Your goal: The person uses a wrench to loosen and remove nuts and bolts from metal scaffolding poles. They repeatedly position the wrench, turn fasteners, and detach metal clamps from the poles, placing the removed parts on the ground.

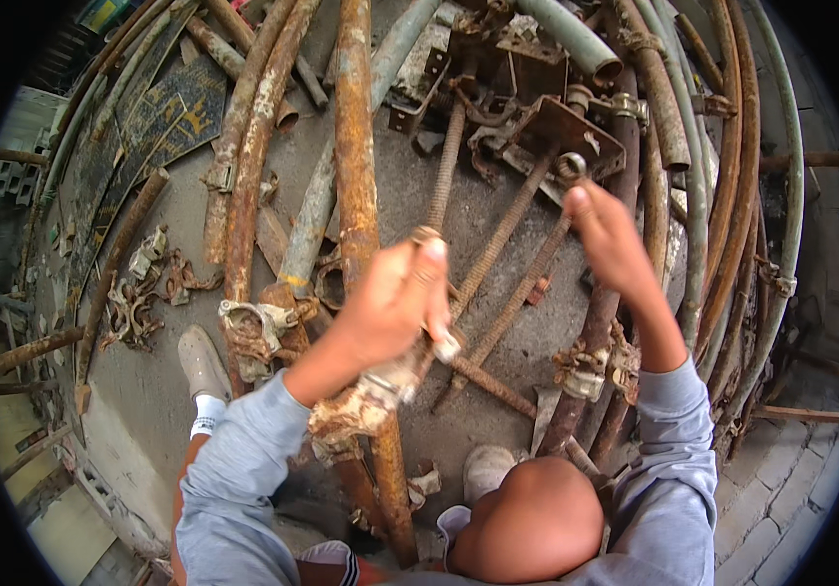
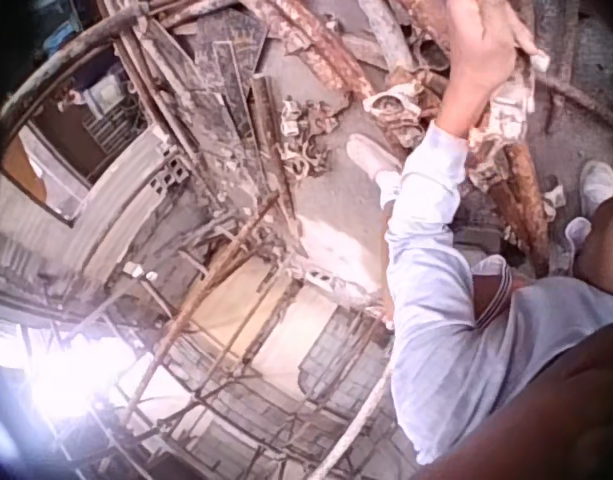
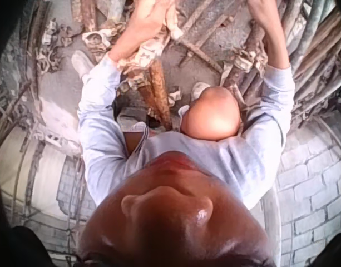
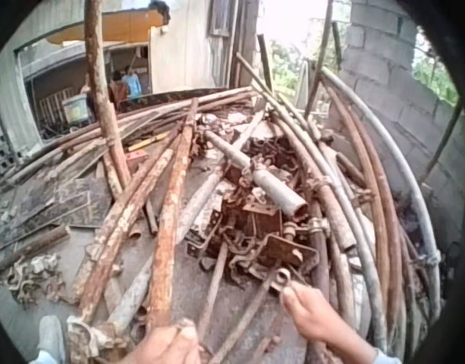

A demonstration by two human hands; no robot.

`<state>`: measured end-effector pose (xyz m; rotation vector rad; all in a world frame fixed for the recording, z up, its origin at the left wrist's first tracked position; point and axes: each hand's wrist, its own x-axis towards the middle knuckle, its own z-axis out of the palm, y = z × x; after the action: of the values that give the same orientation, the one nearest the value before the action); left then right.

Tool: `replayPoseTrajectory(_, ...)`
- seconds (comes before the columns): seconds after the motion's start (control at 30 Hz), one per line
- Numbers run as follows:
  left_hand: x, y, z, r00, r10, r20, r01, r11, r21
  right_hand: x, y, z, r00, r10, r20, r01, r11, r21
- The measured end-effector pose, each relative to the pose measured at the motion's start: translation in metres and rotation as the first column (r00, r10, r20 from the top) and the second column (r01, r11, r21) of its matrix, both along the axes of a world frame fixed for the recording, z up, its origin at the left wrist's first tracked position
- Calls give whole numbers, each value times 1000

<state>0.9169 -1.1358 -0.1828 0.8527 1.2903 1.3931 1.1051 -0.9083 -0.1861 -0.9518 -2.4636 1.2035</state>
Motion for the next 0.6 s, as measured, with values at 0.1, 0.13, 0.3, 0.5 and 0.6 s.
replayPoseTrajectory(0.1, -26, -18, 21, 968, 38, -246, -38, 999, 6, 3, -3, -8, 986, 63, 155, -69, 997, 33)
replayPoseTrajectory(0.13, -34, -24, 34, 962, 49, -269, -45, 999, 23, 2, -13, -11, 971, 109, 211, -121, 992, 44)
replayPoseTrajectory(0.3, -94, -40, 89, 920, 115, -374, -105, 993, 47, 15, -59, -17, 855, 47, 517, -44, 999, -19)
replayPoseTrajectory(0.5, -229, -184, 130, 536, 307, -786, -550, 834, -50, 2, -87, -9, 856, 177, 486, -184, 982, -34)
replayPoseTrajectory(0.6, -310, -279, 115, -167, -72, -983, -808, 581, 94, -7, -93, 1, 852, 259, 456, -253, 965, -75)
